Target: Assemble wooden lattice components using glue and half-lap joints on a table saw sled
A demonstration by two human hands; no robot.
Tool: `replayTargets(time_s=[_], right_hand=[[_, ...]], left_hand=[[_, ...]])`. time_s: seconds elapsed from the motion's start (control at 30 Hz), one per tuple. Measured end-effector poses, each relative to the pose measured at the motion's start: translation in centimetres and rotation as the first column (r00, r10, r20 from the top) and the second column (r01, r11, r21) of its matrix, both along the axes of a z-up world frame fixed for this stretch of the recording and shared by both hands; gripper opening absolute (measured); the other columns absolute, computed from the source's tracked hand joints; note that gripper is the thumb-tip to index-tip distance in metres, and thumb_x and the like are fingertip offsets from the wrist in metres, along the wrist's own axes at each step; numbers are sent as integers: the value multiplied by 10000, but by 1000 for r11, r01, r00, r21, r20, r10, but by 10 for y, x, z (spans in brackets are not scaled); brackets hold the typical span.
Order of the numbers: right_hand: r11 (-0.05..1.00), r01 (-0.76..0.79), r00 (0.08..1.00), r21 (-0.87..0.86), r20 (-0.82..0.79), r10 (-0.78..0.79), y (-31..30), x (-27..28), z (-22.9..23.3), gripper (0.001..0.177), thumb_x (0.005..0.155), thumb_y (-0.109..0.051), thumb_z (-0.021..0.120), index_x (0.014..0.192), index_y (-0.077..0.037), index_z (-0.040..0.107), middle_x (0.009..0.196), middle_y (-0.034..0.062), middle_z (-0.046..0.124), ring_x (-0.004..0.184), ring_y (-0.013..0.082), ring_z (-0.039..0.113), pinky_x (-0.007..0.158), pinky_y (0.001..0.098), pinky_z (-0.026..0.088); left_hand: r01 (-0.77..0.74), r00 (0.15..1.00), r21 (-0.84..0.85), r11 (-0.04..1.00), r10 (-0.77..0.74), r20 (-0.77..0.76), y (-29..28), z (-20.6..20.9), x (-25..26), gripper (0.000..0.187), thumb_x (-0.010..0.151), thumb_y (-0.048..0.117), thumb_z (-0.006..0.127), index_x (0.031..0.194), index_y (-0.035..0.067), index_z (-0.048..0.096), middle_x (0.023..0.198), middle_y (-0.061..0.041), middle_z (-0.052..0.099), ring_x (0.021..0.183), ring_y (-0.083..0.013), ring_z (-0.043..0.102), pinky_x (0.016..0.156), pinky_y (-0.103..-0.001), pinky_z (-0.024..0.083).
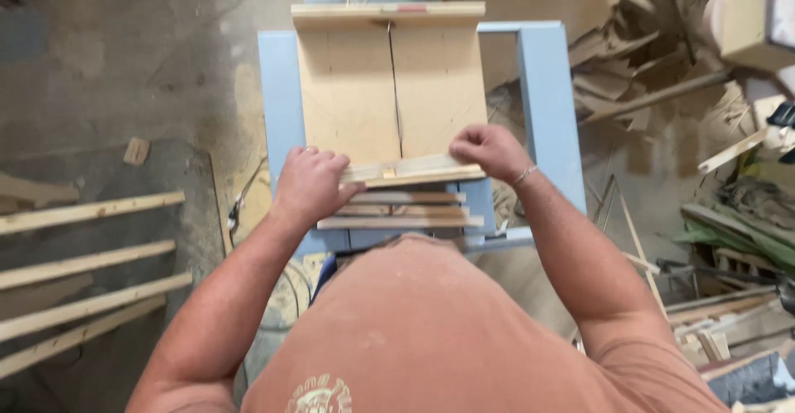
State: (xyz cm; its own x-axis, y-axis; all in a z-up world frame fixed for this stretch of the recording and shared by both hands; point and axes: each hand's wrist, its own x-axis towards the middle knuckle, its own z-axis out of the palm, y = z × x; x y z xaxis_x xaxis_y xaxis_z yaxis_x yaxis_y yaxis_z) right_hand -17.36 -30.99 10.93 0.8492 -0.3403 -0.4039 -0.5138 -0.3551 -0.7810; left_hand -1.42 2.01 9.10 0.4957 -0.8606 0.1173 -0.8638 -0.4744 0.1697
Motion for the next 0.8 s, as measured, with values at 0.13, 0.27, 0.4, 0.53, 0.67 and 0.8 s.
replayTargets(time_s=[0.13,0.27,0.4,0.53,0.67,0.8], right_hand=[[909,211,911,360,266,-316,39,-12,18,292,988,-224,540,1176,-89,717,901,126,778,806,129,734,761,247,597],[929,368,891,-41,303,-339,72,-41,-26,190,981,-315,654,1020,-186,787,731,56,713,698,174,702,709,300,577],[768,102,938,-633,317,137,96,-59,-103,159,911,-340,767,1036,-245,790,881,-50,785,801,123,750,786,280,585],[577,-100,907,-811,164,387,107,-52,-137,153,944,-383,684,957,-232,703,796,-8,691,787,191,712,715,326,585],[378,-327,881,-866,-135,453,115,-42,-159,247,929,-395,586,851,-167,642,745,40,655,735,257,714,658,381,589],[469,-500,849,-729,-303,434,122,-30,-145,285,933,-412,553,876,-185,715,823,51,687,814,294,730,717,411,612]], left_hand=[[-52,984,8,999,53,-173,25,-14,-16,351,785,474,740,1026,239,642,868,-4,649,865,-293,714,734,-452,575],[-221,955,94,971,235,-181,64,0,-27,392,794,596,725,1013,278,663,862,11,643,830,-284,727,704,-449,600],[-324,918,138,936,346,-192,92,1,-35,431,789,639,718,988,257,718,830,-17,687,796,-324,736,683,-484,595],[-424,798,248,871,489,-351,97,-5,-33,516,852,718,600,1138,297,686,963,-42,731,929,-370,737,806,-520,588],[-478,809,101,872,482,-336,97,-14,-37,466,857,680,616,1249,428,621,999,31,714,883,-308,740,787,-482,603],[-497,865,-82,864,501,24,91,-32,-38,456,830,650,661,1229,436,614,927,108,616,703,-199,710,616,-365,595]])
